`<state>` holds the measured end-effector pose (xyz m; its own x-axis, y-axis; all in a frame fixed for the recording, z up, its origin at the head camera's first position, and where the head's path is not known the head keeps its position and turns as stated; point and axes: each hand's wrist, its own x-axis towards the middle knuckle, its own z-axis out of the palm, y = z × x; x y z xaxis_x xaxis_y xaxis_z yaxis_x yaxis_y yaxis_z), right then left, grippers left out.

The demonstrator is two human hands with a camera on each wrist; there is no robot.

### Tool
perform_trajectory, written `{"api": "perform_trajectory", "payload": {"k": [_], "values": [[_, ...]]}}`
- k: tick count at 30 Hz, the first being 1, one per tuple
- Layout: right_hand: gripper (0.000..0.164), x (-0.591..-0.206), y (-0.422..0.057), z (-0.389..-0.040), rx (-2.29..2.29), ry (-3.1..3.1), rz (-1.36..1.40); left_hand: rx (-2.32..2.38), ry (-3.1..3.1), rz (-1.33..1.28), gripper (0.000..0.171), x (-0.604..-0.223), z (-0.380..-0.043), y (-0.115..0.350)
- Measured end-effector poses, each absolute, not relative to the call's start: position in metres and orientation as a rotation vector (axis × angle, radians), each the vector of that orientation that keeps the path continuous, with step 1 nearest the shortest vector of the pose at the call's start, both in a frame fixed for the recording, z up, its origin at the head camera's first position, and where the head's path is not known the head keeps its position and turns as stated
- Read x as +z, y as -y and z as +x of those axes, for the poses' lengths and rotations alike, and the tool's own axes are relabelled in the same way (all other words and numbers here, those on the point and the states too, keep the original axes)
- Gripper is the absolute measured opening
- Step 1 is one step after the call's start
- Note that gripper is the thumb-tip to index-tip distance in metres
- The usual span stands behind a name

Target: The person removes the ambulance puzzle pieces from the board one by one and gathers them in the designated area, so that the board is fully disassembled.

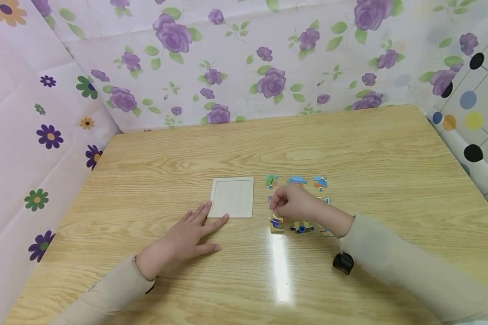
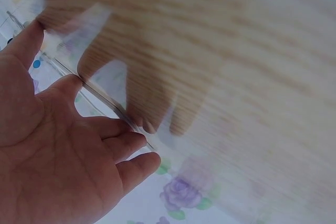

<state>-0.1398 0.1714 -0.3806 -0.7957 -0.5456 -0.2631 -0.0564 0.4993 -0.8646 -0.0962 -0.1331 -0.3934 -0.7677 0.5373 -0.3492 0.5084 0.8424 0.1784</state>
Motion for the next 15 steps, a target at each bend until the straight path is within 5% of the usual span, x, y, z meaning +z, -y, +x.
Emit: {"api": "perform_trajectory", "payload": {"k": [15], "values": [[0.005, -0.399, -0.171, -0.141, -1.284, -2.211, -0.417, 0.116, -2.637, 0.784, 0.069, -0.396, -0.096, 0.134]]}}
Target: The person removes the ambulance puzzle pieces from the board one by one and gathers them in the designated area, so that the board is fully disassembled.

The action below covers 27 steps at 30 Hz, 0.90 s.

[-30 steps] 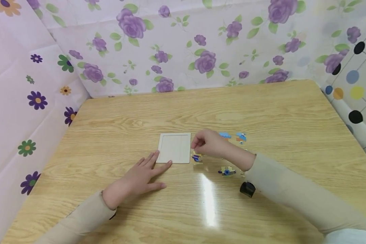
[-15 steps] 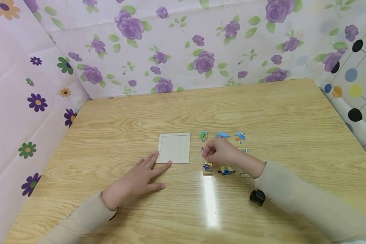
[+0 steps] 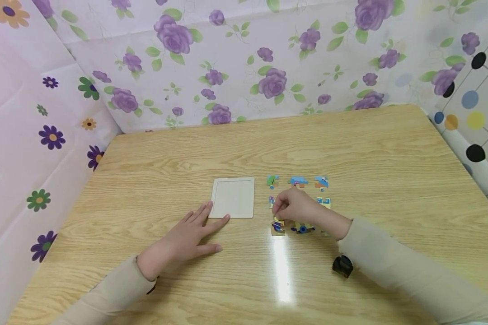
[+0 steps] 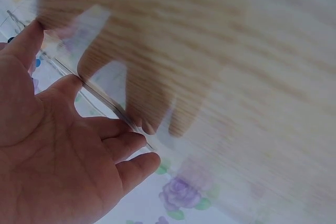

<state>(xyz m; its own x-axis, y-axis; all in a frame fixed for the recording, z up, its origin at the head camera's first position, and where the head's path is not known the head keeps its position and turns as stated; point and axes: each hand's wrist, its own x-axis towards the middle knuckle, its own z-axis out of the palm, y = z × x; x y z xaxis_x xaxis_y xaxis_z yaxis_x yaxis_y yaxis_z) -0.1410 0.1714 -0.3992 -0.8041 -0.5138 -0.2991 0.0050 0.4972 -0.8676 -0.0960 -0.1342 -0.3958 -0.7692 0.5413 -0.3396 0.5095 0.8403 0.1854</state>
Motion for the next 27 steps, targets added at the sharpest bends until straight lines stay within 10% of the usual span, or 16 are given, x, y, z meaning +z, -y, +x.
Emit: {"api": "perform_trajectory", "payload": {"k": [27], "values": [[0.028, -0.387, -0.2, -0.148, -1.373, -2.429, -0.377, 0.288, -2.578, 0.769, 0.078, -0.409, -0.103, 0.144]]}}
